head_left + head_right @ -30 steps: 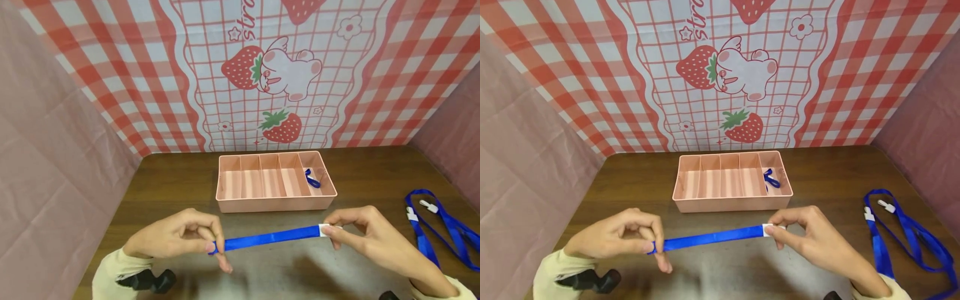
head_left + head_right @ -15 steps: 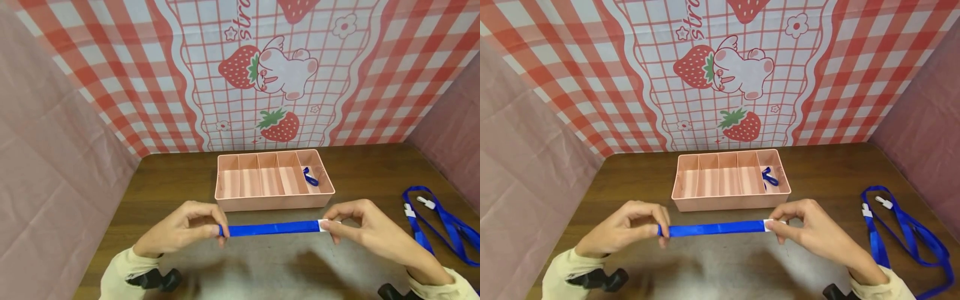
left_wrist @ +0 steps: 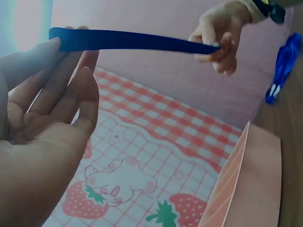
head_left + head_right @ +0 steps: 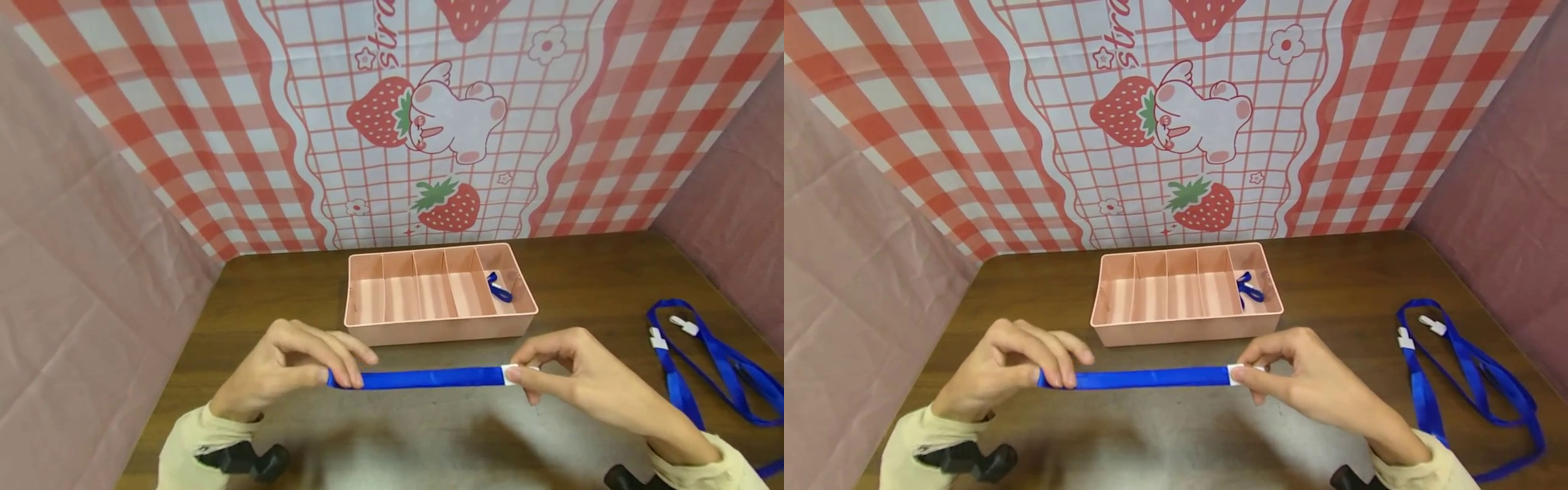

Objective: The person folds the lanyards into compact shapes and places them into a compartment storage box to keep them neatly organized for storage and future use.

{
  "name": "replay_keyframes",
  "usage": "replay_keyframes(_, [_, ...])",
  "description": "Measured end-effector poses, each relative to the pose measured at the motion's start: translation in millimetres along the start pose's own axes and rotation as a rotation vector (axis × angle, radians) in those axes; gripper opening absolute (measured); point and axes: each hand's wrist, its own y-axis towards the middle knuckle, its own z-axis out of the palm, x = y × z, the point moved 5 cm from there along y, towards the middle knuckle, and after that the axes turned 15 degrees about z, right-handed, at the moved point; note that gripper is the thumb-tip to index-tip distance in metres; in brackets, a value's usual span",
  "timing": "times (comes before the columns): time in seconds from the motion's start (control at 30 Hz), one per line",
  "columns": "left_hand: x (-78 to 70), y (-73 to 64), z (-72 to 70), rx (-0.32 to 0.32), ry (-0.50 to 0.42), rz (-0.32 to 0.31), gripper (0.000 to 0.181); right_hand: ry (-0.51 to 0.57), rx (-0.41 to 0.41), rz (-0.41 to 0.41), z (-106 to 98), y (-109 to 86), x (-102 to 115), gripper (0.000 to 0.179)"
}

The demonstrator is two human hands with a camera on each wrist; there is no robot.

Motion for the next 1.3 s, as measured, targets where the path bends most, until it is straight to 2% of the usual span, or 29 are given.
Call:
replay_keyframes(0.13, [-2.7,2.4,1.9,0.001,0.028,-0.002,0.018,-0.015,-0.006,0.010,1,1.2,1,0.017])
replay_keyframes(0.3, [-7.0,7.4,5.8,0.059,0.215,-0.055,0.020,-0.033,-0.028,0.015,1,1.4,0,0.017])
replay_keyframes(0.47, [-2.6,5.9,7.1,0.072,0.350,-0.103,0.027,-0.062,-0.053,0.028,2,3.1,0,0.017])
replay_keyframes(0.63, [3.8,-0.3,5.0,0.060,0.370,-0.124,0.028,-0.092,-0.073,0.067,1,6.3,2,0.016])
replay_keyframes(0.77, [7.6,-2.6,6.6,0.070,0.378,-0.146,0.028,-0.118,-0.089,0.062,-2,7.2,7,0.016])
replay_keyframes(0.93, [12.2,2.1,12.8,0.111,0.532,-0.162,0.022,-0.137,-0.101,0.039,-2,7.9,15,0.017])
replay_keyframes(1.3, [22.0,30.1,39.4,0.228,0.737,-0.064,0.017,-0.147,-0.128,-0.031,5,12.9,27,0.021])
